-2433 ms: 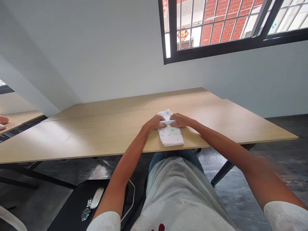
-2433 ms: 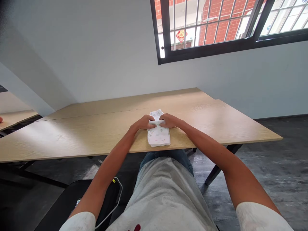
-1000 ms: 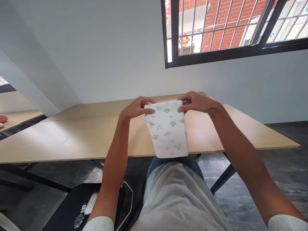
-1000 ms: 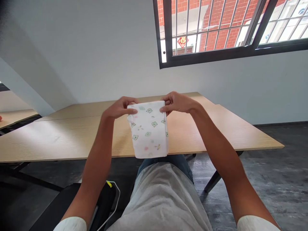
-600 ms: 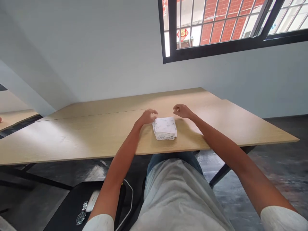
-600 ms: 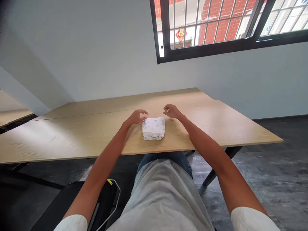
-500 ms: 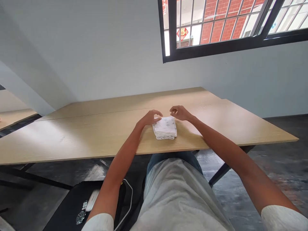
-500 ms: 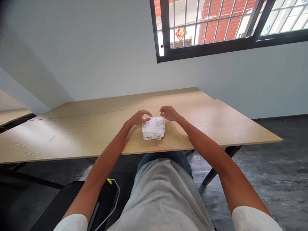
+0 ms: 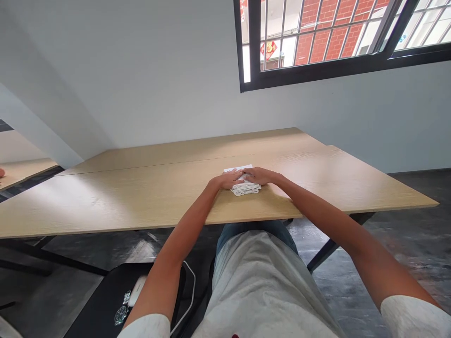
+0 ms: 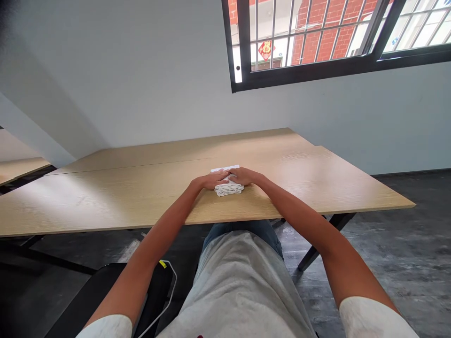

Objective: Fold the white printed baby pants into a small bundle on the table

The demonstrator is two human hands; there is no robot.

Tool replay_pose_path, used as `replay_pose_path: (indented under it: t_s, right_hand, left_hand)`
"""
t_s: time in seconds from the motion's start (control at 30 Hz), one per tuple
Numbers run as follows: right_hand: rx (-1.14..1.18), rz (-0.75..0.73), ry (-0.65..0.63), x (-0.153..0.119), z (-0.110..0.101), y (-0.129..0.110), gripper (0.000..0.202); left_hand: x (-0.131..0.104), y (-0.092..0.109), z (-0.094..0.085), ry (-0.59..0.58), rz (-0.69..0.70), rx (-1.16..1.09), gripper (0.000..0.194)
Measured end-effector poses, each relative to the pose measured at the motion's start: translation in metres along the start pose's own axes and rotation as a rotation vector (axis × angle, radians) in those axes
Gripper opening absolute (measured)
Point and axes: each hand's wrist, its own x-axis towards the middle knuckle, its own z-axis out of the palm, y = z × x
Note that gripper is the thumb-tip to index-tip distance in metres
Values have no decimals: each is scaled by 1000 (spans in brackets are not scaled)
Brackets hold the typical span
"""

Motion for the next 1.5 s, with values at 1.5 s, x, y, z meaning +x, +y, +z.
replay_pose_path:
  t_s: [1.5]
  right_hand:
    - [406,-249,-228,-20,-30,-6,28]
  left_hand:
    - [-34,26,-34,-71,268,-579,34]
